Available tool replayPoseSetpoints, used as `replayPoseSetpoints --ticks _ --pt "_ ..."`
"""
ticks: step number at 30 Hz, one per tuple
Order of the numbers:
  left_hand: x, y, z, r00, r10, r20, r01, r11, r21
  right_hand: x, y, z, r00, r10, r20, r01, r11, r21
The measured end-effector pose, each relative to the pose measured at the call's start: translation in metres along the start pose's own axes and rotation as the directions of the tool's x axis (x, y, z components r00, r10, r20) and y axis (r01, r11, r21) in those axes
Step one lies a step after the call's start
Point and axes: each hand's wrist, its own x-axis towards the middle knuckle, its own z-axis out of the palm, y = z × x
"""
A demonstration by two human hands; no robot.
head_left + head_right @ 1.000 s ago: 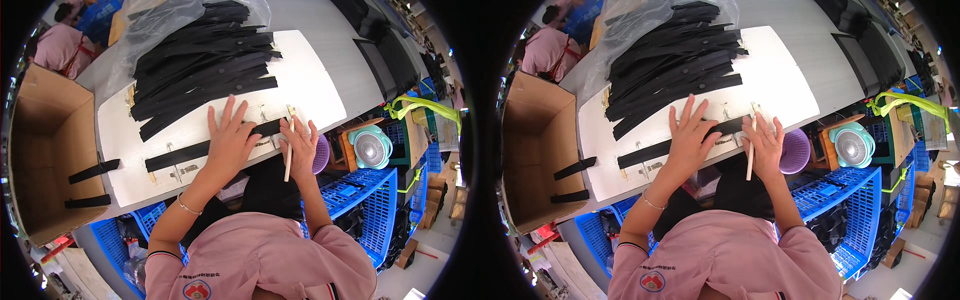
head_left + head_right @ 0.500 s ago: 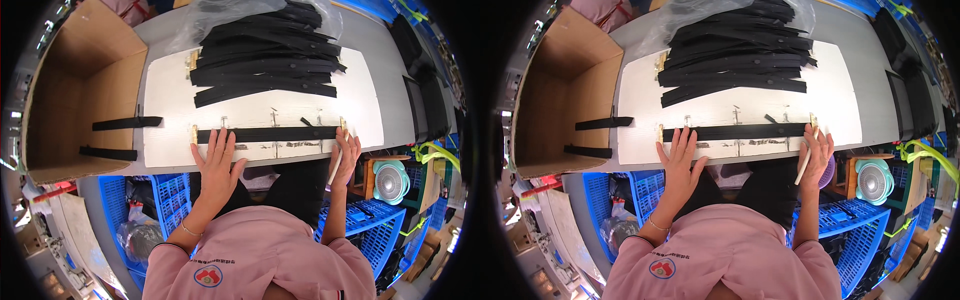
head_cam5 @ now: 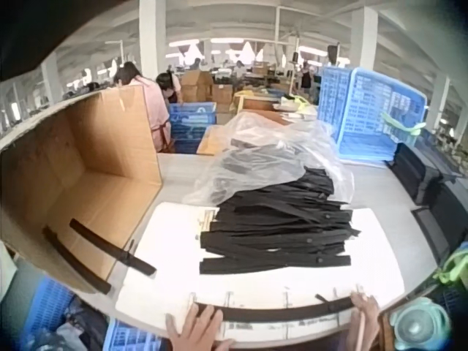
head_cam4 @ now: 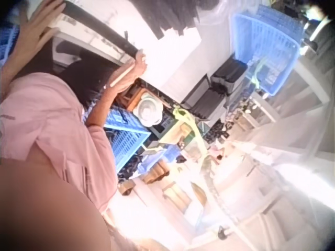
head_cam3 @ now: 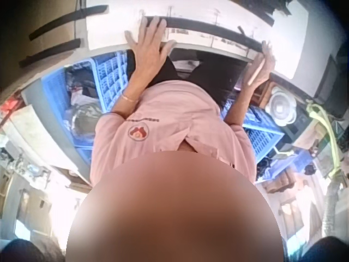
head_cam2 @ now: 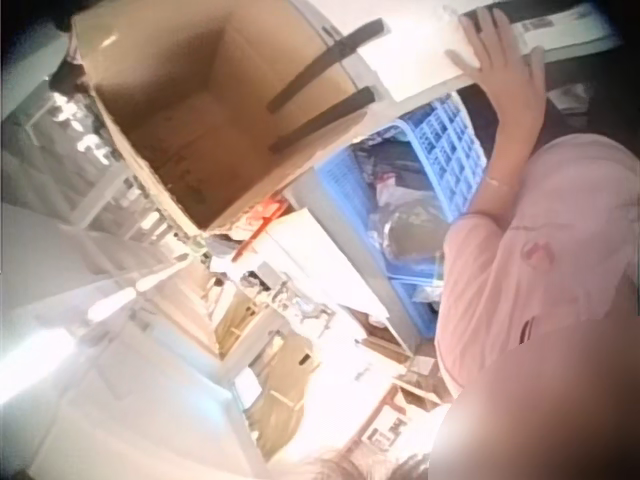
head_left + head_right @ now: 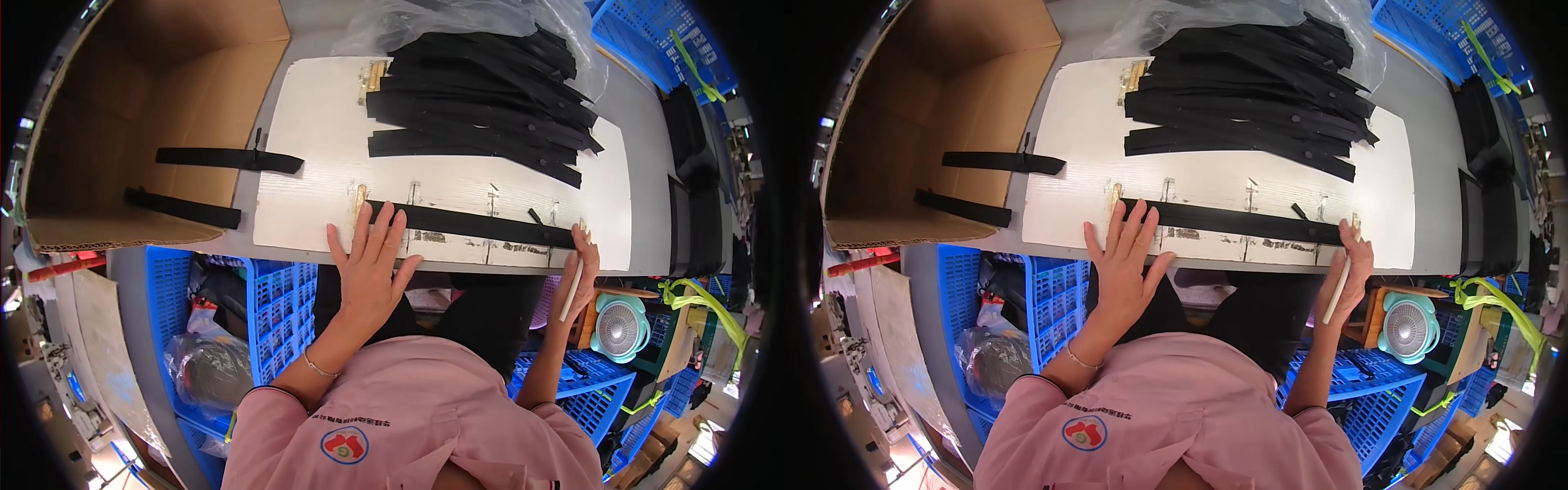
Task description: Marking black straps using a guide template and a marking pen on a workbench.
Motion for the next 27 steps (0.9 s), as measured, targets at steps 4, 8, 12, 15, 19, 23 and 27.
replayPoseSetpoints --ticks 4,8,12,15,19,23,27 --pt "-0.002 -0.002 0.001 1.000 -0.007 -0.010 0.008 1.000 0.009 0.019 -0.073 0.018 0.966 0.106 0.237 -0.239 0.719 0.652" --pt "-0.001 -0.001 0.001 1.000 -0.019 -0.017 0.019 1.000 -0.014 0.036 -0.123 0.047 0.915 -0.019 0.404 -0.309 0.610 0.730" --pt "-0.001 0.001 0.000 0.999 -0.040 -0.005 0.040 0.999 -0.027 0.032 -0.146 0.087 0.854 0.016 0.520 -0.449 0.526 0.723" --pt "-0.001 0.002 0.000 0.999 -0.038 0.005 0.038 0.999 -0.024 0.027 -0.147 0.097 0.868 -0.004 0.496 -0.395 0.601 0.695" --pt "-0.002 0.001 -0.001 0.999 -0.042 -0.001 0.042 0.999 -0.020 0.026 -0.149 0.098 0.874 -0.022 0.485 -0.357 0.648 0.673" --pt "-0.003 0.000 -0.002 0.999 -0.047 -0.007 0.047 0.999 -0.014 0.027 -0.154 0.096 0.870 -0.034 0.492 -0.351 0.659 0.666" --pt "-0.001 0.002 0.000 0.999 -0.040 0.009 0.040 0.999 -0.029 0.026 -0.151 0.097 0.882 -0.038 0.469 -0.329 0.663 0.673"
